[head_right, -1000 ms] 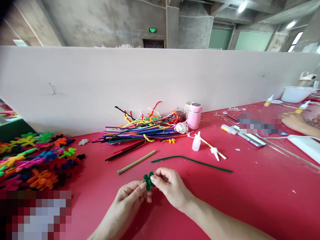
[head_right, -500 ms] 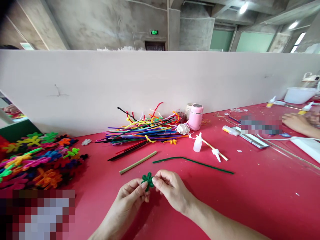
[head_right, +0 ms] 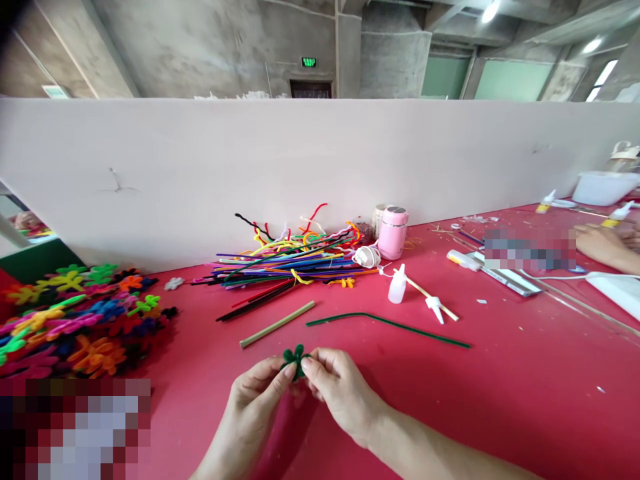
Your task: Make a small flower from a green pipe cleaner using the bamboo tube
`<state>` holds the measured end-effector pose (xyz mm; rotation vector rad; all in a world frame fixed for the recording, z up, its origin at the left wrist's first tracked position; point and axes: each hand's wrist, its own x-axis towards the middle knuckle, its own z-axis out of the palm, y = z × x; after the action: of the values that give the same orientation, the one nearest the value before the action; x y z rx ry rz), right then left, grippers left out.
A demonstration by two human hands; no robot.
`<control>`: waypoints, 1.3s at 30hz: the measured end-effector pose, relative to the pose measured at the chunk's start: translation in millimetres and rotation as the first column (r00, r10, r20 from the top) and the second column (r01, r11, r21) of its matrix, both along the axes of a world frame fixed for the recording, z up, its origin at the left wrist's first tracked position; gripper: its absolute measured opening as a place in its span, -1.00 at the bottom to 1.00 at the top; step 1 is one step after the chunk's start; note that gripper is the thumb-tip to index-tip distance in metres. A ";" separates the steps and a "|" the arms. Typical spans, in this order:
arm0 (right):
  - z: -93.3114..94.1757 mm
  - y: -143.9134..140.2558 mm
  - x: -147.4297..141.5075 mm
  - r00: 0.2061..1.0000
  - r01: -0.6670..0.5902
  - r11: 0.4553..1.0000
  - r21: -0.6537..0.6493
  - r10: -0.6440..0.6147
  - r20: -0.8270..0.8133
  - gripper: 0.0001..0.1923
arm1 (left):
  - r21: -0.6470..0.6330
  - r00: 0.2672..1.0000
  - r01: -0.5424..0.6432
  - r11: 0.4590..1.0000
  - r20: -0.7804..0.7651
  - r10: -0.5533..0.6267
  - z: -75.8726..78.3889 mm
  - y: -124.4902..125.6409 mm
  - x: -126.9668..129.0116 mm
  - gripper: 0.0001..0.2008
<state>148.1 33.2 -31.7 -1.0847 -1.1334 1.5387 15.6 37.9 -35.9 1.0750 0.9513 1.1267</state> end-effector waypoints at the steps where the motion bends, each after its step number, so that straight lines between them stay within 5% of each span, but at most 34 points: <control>1: 0.5 0.5 0.0 1.000 -0.009 1.000 -0.029 0.008 -0.028 -0.64 | -0.001 1.000 -0.009 1.000 -0.005 0.009 0.5 0.0 0.4 -0.92; 6: 0.7 5.1 7.5 0.998 -0.021 1.000 -0.012 0.022 0.055 -0.68 | -0.062 0.998 0.026 0.998 0.064 -0.022 -1.7 1.4 1.3 -0.90; 13: 7.0 5.1 12.7 0.983 -0.047 0.968 0.248 0.001 0.183 -0.75 | -0.166 0.953 0.150 0.975 0.287 -0.098 -0.1 1.4 0.8 -0.90; 28: 5.6 3.7 17.0 0.919 -0.158 0.943 0.292 0.033 0.392 -0.71 | -0.050 0.960 0.229 0.972 -0.151 -0.234 9.6 -1.6 2.0 -0.79; 39: 4.1 3.5 13.6 0.920 -0.117 0.964 0.238 0.015 0.391 -0.70 | -0.018 0.942 0.174 0.985 -0.288 -0.172 7.9 -2.3 3.5 -0.80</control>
<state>161.6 36.7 -27.6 -1.2100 -1.6068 1.2089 19.1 35.6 -27.9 1.3283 1.0563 0.8430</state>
